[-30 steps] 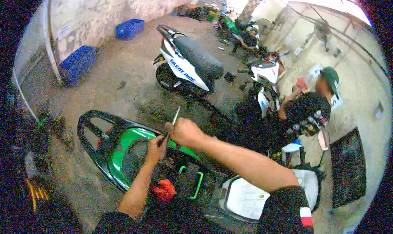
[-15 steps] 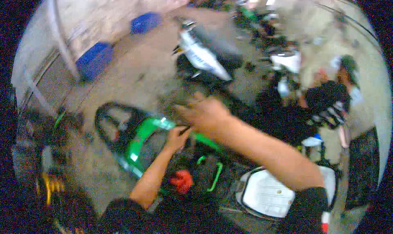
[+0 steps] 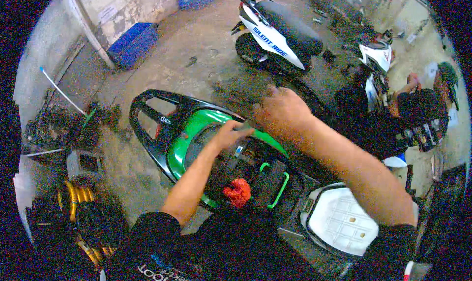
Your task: The person uses a T-handle wrench to tighten several bolts inside the battery or storage compartment of a green scooter. They then close the seat and press buttons on the handlebar controls while looking at the digital dashboard.
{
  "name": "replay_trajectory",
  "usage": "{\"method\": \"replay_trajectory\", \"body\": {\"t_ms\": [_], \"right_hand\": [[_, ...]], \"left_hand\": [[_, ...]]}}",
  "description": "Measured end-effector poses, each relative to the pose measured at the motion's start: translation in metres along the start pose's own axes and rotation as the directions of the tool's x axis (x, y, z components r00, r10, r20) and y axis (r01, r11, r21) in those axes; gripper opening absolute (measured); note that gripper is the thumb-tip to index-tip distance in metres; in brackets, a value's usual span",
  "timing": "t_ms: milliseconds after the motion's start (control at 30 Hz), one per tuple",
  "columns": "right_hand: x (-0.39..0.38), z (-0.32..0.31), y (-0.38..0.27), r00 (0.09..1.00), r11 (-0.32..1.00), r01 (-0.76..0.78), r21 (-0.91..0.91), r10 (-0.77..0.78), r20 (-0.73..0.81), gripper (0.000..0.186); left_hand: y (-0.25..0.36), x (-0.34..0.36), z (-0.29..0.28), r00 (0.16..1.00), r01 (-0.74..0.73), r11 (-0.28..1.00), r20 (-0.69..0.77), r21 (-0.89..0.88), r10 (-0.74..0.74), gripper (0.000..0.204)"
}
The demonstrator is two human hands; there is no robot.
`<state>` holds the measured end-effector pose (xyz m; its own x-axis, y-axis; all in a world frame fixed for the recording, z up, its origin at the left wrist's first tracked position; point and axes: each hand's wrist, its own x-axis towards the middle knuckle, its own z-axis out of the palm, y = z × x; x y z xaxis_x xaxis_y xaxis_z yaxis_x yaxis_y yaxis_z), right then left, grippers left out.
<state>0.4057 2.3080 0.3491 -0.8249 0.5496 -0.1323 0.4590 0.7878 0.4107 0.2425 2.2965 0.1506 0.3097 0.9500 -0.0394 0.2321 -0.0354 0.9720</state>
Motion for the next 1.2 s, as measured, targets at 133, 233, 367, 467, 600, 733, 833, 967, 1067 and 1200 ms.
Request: {"method": "replay_trajectory", "body": {"t_ms": [133, 233, 367, 467, 600, 733, 833, 967, 1067, 1200], "right_hand": [[0.023, -0.035, -0.009, 0.776, 0.556, -0.621, 0.552, 0.342, 0.529, 0.041], [0.004, -0.032, -0.006, 0.957, 0.890, -0.200, 0.409, 0.267, -0.114, 0.041], [0.001, -0.008, 0.006, 0.969, 0.983, 0.082, 0.165, -0.040, -0.242, 0.030], [0.008, -0.011, -0.026, 0.877, 0.770, -0.481, 0.419, 0.421, 0.232, 0.034], [0.013, -0.020, 0.001, 0.914, 0.734, -0.402, 0.548, 0.363, 0.184, 0.034], [0.006, -0.005, 0.000, 0.823, 0.981, 0.136, 0.141, -0.032, -0.567, 0.035], [0.011, -0.016, -0.023, 0.919, 0.798, -0.393, 0.457, 0.362, 0.158, 0.036], [0.014, -0.034, -0.003, 0.931, 0.828, -0.352, 0.436, 0.358, 0.072, 0.030], [0.012, -0.008, -0.009, 0.948, 0.953, 0.032, 0.302, 0.067, -0.312, 0.025], [0.022, -0.007, -0.026, 0.893, 0.760, -0.429, 0.488, 0.439, 0.100, 0.033]], "left_hand": [[-0.004, 0.006, -0.019, 0.988, 0.125, 0.974, 0.114, -0.191, -0.105, 0.034], [-0.003, 0.008, -0.022, 0.982, 0.088, 0.996, 0.169, -0.032, -0.082, 0.020], [0.013, 0.004, -0.023, 0.943, 0.180, 0.983, 0.279, 0.030, -0.181, 0.020], [-0.003, 0.003, -0.018, 0.985, 0.109, 0.976, 0.152, -0.188, -0.081, 0.021], [-0.018, 0.012, -0.015, 0.994, 0.014, 0.993, 0.107, -0.119, -0.001, 0.022], [0.008, 0.006, -0.023, 0.975, 0.094, 0.996, 0.202, 0.004, -0.093, 0.029], [0.001, 0.007, -0.018, 0.975, 0.120, 0.991, 0.180, 0.063, -0.130, 0.034], [0.014, -0.004, -0.026, 0.985, 0.150, 0.970, 0.060, 0.193, -0.164, 0.042], [0.007, -0.003, -0.026, 0.988, 0.125, 0.979, 0.070, 0.161, -0.138, 0.040], [-0.015, 0.000, -0.019, 0.996, 0.037, 0.999, 0.078, -0.026, -0.035, 0.032]]}}
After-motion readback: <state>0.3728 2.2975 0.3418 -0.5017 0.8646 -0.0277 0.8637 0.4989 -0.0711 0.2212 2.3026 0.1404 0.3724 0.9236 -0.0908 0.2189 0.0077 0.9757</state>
